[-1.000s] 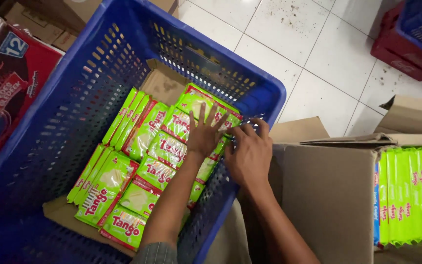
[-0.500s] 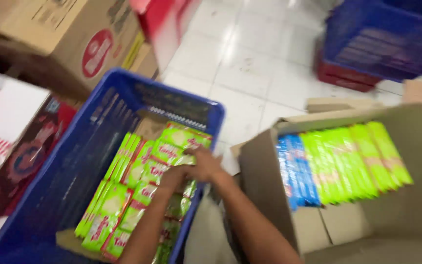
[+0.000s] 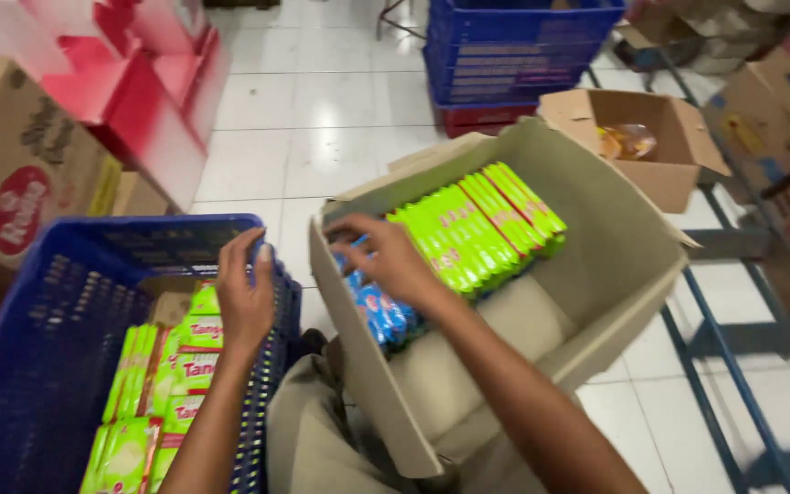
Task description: Organizing and transferring snack packs from a cardboard box into a plastic crate.
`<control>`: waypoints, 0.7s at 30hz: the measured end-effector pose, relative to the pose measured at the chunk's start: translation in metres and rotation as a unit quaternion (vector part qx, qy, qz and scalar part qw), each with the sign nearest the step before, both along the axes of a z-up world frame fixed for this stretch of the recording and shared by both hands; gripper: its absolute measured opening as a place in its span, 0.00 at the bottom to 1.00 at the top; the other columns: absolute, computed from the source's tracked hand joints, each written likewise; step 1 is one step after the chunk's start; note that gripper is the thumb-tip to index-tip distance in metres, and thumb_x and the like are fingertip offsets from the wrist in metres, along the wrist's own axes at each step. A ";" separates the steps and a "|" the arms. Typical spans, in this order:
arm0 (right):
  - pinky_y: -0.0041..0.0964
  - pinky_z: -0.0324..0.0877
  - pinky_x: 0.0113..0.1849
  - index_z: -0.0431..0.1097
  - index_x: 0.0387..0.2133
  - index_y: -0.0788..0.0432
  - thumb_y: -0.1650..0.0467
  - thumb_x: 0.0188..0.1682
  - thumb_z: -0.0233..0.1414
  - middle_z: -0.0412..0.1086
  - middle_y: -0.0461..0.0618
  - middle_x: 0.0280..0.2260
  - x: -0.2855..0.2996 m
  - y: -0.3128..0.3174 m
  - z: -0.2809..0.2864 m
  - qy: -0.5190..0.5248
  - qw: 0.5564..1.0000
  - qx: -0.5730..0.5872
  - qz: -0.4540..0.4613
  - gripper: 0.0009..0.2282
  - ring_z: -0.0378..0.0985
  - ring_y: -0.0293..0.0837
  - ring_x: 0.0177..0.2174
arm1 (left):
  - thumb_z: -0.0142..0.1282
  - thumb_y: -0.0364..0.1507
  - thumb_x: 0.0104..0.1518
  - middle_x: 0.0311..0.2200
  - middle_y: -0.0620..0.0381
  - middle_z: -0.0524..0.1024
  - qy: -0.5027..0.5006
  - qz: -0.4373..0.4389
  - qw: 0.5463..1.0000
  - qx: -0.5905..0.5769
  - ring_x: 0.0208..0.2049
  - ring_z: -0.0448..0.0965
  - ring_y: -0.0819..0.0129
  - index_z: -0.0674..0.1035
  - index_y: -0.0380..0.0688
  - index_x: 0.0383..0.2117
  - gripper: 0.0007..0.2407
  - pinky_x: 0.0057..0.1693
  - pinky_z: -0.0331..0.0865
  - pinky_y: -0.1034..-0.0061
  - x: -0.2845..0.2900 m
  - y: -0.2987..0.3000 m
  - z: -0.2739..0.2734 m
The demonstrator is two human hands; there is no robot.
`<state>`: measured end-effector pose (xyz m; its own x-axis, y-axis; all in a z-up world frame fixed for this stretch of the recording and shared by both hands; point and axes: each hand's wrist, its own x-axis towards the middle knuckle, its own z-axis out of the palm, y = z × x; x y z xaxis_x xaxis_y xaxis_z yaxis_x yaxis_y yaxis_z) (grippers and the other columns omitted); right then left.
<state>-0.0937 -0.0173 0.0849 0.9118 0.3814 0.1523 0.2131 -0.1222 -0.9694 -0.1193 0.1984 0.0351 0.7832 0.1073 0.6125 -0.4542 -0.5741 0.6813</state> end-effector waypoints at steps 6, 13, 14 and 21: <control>0.32 0.69 0.17 0.71 0.43 0.58 0.62 0.48 0.55 0.73 0.57 0.24 0.043 -0.180 -0.070 0.117 0.937 -0.152 -0.293 0.14 0.77 0.43 0.18 | 0.50 0.28 0.60 0.46 0.46 0.71 0.006 -0.180 0.983 0.018 0.53 0.71 0.45 0.74 0.43 0.49 0.12 0.57 0.63 0.56 0.009 -0.104 0.031; 0.35 0.56 0.10 0.74 0.28 0.59 0.65 0.43 0.51 0.64 0.53 0.14 0.034 -0.322 -0.130 0.254 0.818 -0.137 -0.499 0.10 0.61 0.40 0.08 | 0.51 0.36 0.59 0.47 0.57 0.73 0.135 -0.118 0.971 0.156 0.48 0.77 0.58 0.77 0.53 0.46 0.11 0.51 0.69 0.62 0.016 -0.132 -0.002; 0.37 0.60 0.11 0.74 0.30 0.60 0.63 0.44 0.51 0.66 0.54 0.15 0.042 -0.338 -0.148 0.274 0.798 -0.131 -0.521 0.12 0.65 0.42 0.09 | 0.52 0.36 0.59 0.45 0.58 0.74 0.146 -0.108 0.972 0.146 0.46 0.78 0.58 0.77 0.54 0.45 0.11 0.49 0.70 0.62 0.013 -0.129 0.003; 0.47 0.62 0.23 0.58 0.46 0.55 0.57 0.45 0.49 0.62 0.57 0.32 0.060 -0.336 -0.180 0.450 0.690 0.013 -0.567 0.21 0.62 0.49 0.23 | 0.50 0.33 0.57 0.39 0.63 0.76 0.177 -0.040 0.977 0.114 0.37 0.78 0.68 0.78 0.56 0.39 0.07 0.38 0.68 0.66 0.006 -0.133 0.016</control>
